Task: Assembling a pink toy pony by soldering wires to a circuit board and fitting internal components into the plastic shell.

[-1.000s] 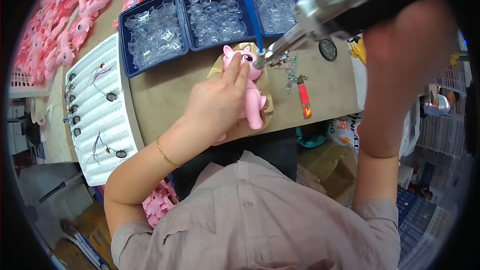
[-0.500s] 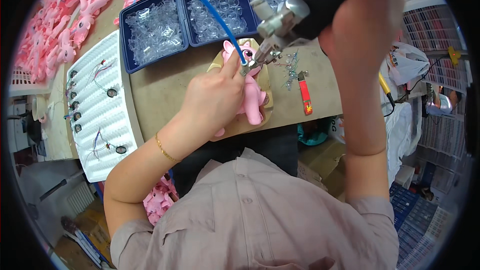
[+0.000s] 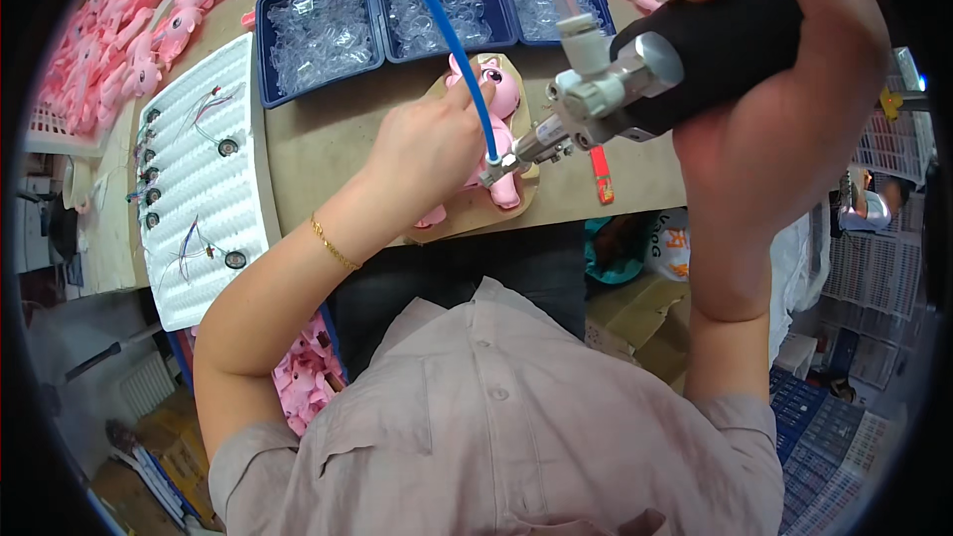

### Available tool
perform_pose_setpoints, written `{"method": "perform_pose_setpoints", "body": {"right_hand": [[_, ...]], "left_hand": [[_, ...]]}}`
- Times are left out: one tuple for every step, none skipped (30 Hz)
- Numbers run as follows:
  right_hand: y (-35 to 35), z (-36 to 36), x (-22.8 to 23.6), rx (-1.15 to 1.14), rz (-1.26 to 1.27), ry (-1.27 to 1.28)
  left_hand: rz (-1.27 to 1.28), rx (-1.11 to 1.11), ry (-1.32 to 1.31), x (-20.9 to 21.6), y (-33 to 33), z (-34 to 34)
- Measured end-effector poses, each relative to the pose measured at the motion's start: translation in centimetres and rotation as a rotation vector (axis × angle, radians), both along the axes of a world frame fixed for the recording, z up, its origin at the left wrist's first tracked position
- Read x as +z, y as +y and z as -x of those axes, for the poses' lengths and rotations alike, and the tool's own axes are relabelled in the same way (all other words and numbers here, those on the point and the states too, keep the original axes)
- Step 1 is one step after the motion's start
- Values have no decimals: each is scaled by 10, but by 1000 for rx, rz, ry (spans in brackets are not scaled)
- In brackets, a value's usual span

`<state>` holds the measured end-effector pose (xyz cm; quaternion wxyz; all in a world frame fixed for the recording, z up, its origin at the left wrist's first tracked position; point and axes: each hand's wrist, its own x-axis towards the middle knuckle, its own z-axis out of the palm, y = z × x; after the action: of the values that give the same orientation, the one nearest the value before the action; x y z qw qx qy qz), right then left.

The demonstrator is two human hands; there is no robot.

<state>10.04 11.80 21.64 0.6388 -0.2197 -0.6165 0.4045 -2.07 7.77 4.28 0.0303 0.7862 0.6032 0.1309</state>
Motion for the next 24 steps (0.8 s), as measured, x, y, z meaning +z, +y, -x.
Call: {"method": "perform_pose_setpoints", "body": {"right_hand": [[-2, 0, -2, -8, 14, -7], [-4, 0, -3, -15, 25, -14], [-5, 0, -5, -22, 36, -23], [-5, 1, -6, -28, 47, -32], [-6, 1, -8, -30, 60, -42], [-7, 2, -10, -30, 73, -53], [-6, 3, -11, -22, 75, -58], [-1, 5, -12, 2, 103, -88], [6, 6, -11, 25, 129, -117], [21, -1, -9, 34, 121, -118], [45, -14, -8, 266, -78, -181], [38, 7, 6, 509, -280, -238], [17, 29, 12, -292, -62, 11], [17, 34, 9, -282, -55, 4], [18, 36, 5, -287, -81, -46], [20, 39, 1, -279, -106, -92], [23, 40, -2, -279, -138, -142], [27, 39, -4, -279, -171, -188], [33, 34, -5, -279, -207, -233], [41, 27, -8, -271, -240, -275], [52, 16, -9, -265, -278, -316], [67, 4, -14, -254, -311, -357], [70, 6, -17, -252, -305, -362], [71, 9, -20, -214, -292, -349]], "left_hand": [[-73, -9, -13, -6, 1, 0], [-149, -18, -28, -11, 4, 0], [-149, -18, -29, -15, 5, 0], [-153, -8, -53, -19, 7, -1], [-153, 5, -78, -20, 7, -2], [-151, 12, -82, -20, 4, -2], [-159, 17, -165, -19, 0, -3], [-171, 20, -245, -17, -2, -2], [-138, 34, -184, -14, -1, -2], [-104, 50, -123, -11, -1, -4], [-135, 60, -79, -11, -1, -7], [-164, 83, -31, -12, -4, -7], [-372, 41, -53, -21, 3, -4], [-364, 52, -57, -12, 7, 7], [-95, 70, -164, 10, 13, 20], [174, 97, -269, 23, 19, 36], [-11, 205, -196, 21, 29, 57], [-197, 311, -116, 16, 38, 82], [-239, 344, 6, 7, 43, 107], [-277, 382, 133, -3, 45, 128], [-275, 395, 134, -13, 47, 136], [-202, 417, 147, -26, 47, 142], [-130, 424, 154, -32, 49, 143], [-122, 424, 152, -36, 51, 145]]}}
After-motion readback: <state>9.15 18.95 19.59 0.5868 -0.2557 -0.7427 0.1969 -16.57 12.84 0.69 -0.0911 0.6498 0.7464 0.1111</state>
